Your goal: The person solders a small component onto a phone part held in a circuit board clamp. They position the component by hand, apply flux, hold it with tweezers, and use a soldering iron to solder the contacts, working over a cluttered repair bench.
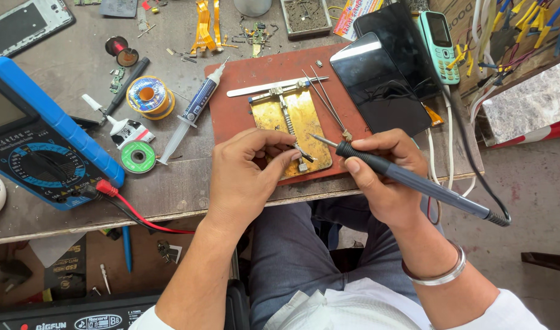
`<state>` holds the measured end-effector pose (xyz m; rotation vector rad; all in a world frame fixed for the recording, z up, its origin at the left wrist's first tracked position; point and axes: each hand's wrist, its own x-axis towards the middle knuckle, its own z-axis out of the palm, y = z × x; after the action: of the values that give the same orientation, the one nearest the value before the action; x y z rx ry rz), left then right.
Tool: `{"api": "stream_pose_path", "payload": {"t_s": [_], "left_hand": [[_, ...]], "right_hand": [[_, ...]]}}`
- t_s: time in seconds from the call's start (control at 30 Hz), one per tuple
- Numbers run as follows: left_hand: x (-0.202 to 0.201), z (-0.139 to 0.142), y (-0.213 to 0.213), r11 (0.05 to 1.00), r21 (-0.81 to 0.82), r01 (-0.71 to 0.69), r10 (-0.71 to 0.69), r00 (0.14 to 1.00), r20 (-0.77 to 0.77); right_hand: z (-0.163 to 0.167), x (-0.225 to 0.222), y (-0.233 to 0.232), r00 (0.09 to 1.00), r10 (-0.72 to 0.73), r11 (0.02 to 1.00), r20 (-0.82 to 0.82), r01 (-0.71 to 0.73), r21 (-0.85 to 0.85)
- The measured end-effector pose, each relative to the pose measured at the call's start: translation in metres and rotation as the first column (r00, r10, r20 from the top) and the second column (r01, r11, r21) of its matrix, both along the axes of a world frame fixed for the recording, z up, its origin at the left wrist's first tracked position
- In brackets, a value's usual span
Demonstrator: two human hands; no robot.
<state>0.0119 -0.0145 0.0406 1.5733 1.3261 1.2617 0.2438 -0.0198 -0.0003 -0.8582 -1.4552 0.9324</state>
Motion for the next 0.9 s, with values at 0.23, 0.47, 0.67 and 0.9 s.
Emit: {"api": "stream_pose_path", "payload": {"t_s": [0.23,0.47,0.67,0.9], "left_hand": [[0.0034,0.0002,-0.0004,1.000,0.019,-0.025,0.026,0.999,-0.033],[0.0033,0.0007,-0.0008,1.000,-0.007,-0.029,0.029,0.999,-0.030],[0.0022,0.0010,-0.0002,1.000,0.006,-0.006,0.006,1.000,-0.017],[0.0014,0.0010,-0.0002,1.000,0.011,0.012,-0.012,1.000,-0.007]], "right_hand": [[-0.0040,0.0008,-0.0001,0.999,-0.026,0.999,0.023,0.025,0.029],[-0.0054,0.0014,-0.0011,0.999,-0.029,0.999,0.016,0.028,0.024],[-0.0028,0.0001,-0.0024,1.000,-0.015,1.000,-0.005,0.015,-0.018],[0.0022,-0.0034,-0.0028,0.991,-0.063,0.997,0.119,0.067,-0.031]]}}
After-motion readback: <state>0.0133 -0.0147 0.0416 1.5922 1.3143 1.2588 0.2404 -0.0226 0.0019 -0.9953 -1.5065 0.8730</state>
